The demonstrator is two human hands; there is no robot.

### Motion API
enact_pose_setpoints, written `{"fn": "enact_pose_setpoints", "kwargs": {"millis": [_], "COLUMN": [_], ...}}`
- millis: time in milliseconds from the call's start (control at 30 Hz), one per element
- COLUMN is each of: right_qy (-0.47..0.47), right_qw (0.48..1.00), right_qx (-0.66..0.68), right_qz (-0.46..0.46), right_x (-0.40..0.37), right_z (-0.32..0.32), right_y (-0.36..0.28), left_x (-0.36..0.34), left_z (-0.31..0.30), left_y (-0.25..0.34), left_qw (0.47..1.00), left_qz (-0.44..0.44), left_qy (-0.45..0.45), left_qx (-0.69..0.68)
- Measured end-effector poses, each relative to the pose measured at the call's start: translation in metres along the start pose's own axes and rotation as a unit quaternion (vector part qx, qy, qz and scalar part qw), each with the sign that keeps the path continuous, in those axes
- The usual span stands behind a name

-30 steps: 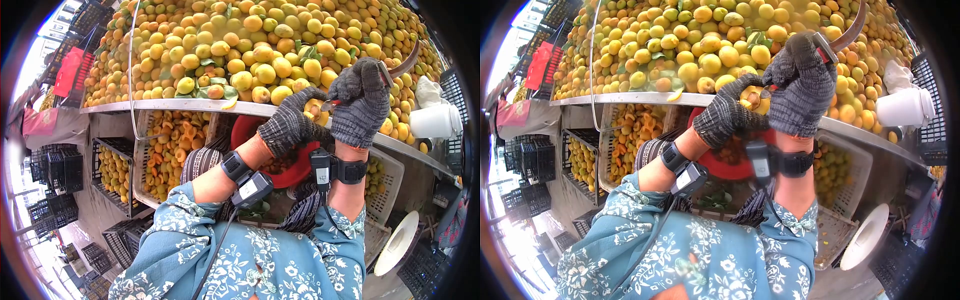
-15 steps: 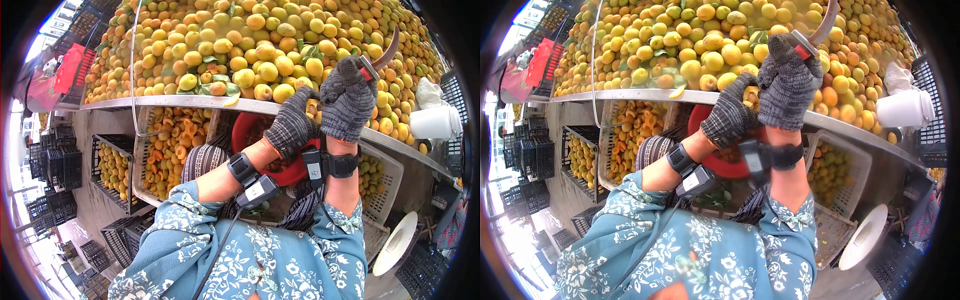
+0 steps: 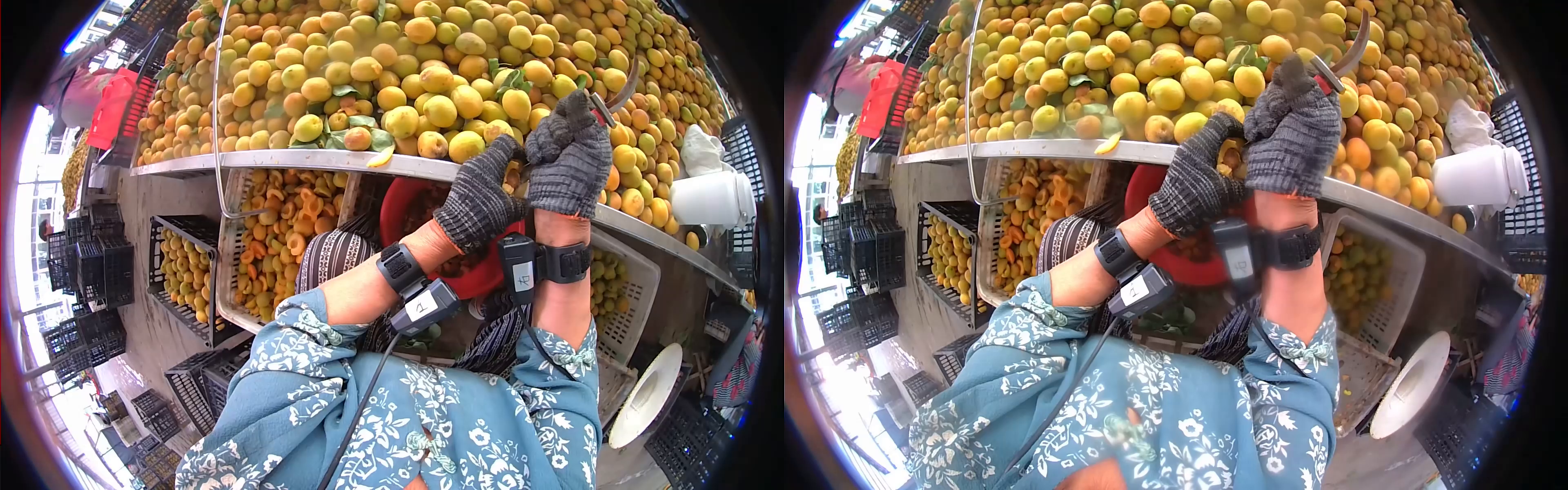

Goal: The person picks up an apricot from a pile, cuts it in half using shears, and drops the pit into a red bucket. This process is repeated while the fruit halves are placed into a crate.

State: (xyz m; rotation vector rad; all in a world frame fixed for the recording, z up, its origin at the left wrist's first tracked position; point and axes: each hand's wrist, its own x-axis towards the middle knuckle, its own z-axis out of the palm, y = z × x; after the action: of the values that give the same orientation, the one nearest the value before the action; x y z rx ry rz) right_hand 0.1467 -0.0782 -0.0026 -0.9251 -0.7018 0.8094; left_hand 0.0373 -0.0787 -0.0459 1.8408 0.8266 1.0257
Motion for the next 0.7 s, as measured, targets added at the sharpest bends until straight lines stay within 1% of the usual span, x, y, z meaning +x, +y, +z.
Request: {"fn": "enact_pose_setpoints", "kwargs": {"millis": [33,67,133,167,233,367,433,467,533,700], "right_qy": [-0.017,-0.017,-0.014,-0.012,-0.006,0.002,0.005,0.007,0.012,0.021], "right_qw": [0.999,0.999,0.999,0.999,0.999,0.999,0.999,0.999,0.999,0.998], "right_qx": [0.043,0.043,0.035,0.031,0.024,0.003,-0.005,-0.01,-0.018,-0.041], "right_qz": [0.015,0.016,0.018,0.02,0.024,0.032,0.034,0.035,0.039,0.047], "right_x": [0.0,0.0,0.001,0.001,0.001,0.002,0.004,0.004,0.004,0.005], "right_z": [0.0,0.0,-0.001,-0.001,-0.001,-0.001,-0.001,0.0,-0.001,-0.002], "right_y": [-0.001,-0.001,-0.002,-0.001,0.001,0.003,0.004,0.005,0.006,0.006], "left_x": [0.0,0.001,0.002,0.002,0.002,0.002,0.002,0.001,-0.001,-0.002], "left_z": [0.001,0.003,0.007,0.006,0.005,0.006,0.005,0.003,0.0,0.003], "left_y": [-0.002,-0.007,-0.017,-0.016,-0.013,-0.009,-0.011,-0.01,-0.005,-0.009], "left_qw": [1.0,1.0,0.998,0.998,0.999,0.997,0.996,0.996,0.996,0.995], "left_qz": [0.006,0.005,-0.002,-0.003,0.033,0.045,0.057,0.056,0.004,0.023], "left_qy": [0.003,0.003,0.039,0.039,0.04,0.04,0.025,0.024,0.001,0.008], "left_qx": [-0.001,-0.001,-0.044,-0.043,0.017,0.042,0.063,0.063,0.087,0.096]}}
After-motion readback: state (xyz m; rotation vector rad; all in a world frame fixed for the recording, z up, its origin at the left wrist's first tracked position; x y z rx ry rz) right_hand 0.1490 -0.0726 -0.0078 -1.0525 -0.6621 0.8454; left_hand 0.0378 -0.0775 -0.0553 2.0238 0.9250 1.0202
